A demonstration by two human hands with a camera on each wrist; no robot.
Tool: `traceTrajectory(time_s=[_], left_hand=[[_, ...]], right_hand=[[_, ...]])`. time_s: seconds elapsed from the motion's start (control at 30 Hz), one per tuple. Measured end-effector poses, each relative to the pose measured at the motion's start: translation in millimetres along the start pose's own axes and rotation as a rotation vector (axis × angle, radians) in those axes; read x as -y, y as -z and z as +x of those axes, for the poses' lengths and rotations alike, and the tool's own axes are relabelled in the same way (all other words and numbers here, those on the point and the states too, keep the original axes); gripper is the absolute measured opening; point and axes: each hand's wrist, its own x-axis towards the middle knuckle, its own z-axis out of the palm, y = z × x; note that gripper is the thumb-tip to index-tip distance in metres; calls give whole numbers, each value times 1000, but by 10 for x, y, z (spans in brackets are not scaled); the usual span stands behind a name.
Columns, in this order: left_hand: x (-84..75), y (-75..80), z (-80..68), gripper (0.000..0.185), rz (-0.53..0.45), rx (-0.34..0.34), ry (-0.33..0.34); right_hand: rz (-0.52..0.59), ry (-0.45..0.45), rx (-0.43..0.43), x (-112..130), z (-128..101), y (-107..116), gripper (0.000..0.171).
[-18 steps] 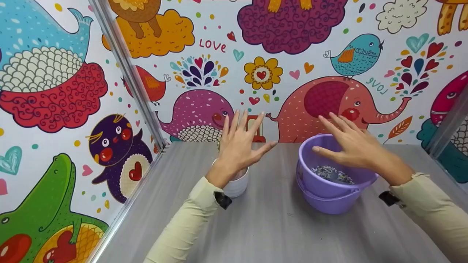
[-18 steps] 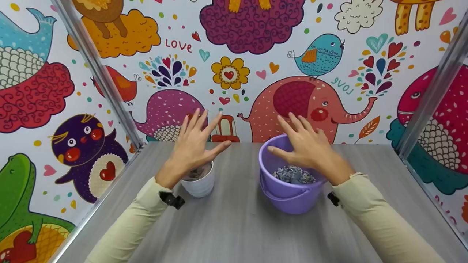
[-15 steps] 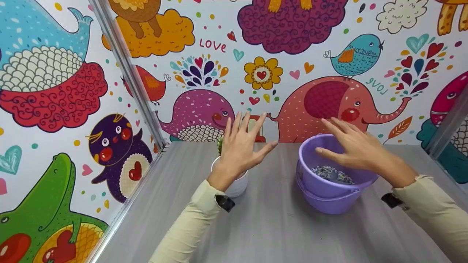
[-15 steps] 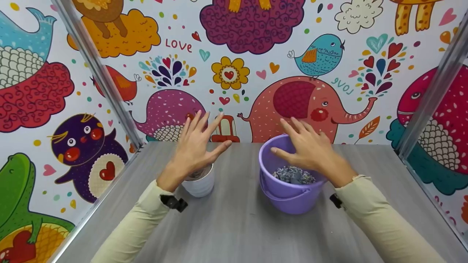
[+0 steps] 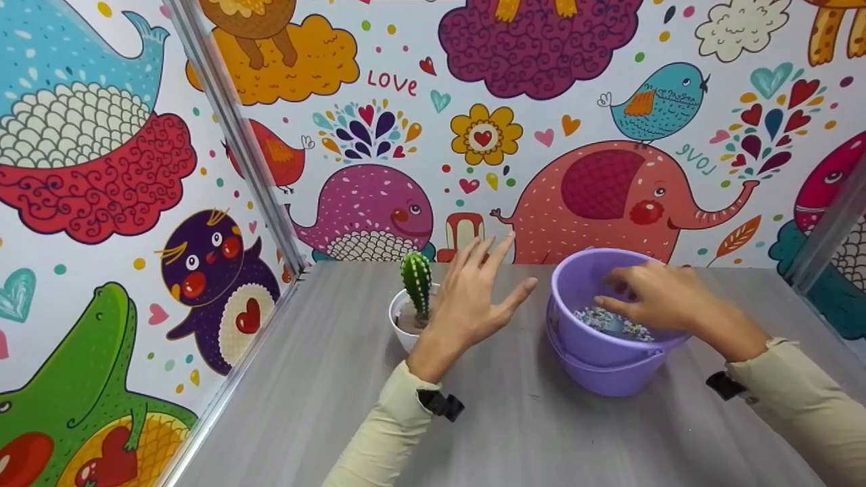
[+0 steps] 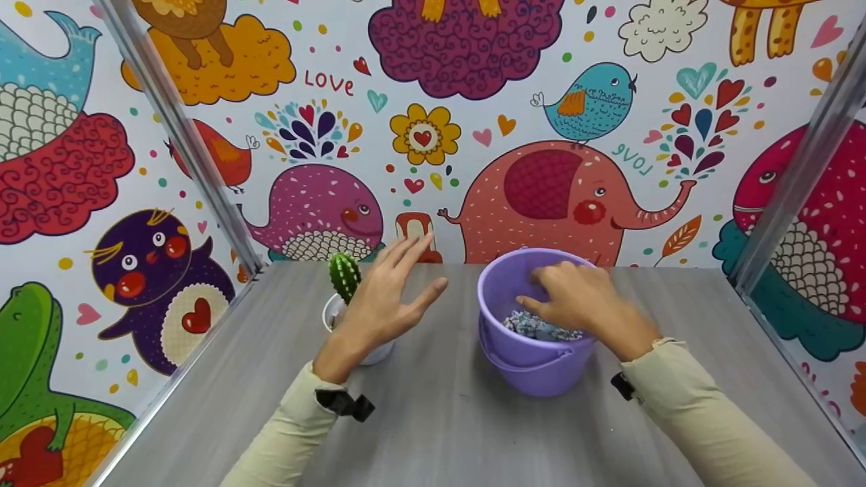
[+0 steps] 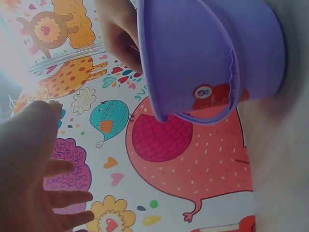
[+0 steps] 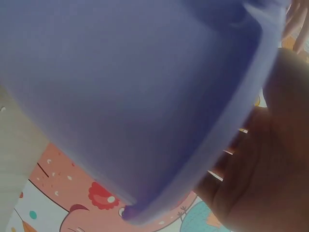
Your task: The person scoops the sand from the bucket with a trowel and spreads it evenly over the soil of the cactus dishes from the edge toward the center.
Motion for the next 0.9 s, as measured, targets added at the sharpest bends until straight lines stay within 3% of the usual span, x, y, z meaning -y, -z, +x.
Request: traceTrajectory(time_s=[0.23, 0.4, 0.5, 0.67, 0.9], left_hand=[[-53, -266, -72, 75, -113, 41, -5], [-121, -473, -124, 67, -135, 69, -28], [-167, -597, -155, 65, -184, 94, -7], [-235, -759, -186, 67, -325, 125, 62], [-315, -969, -168, 65, -588, 92, 108]], right_hand=[[60, 31, 50, 13, 16, -123, 30], [94, 28, 95, 72, 41, -181, 29], [106, 26, 105, 103, 59, -211, 31], [113, 5, 142, 131, 59, -232, 29], [95, -45, 245, 103, 59, -213, 12]])
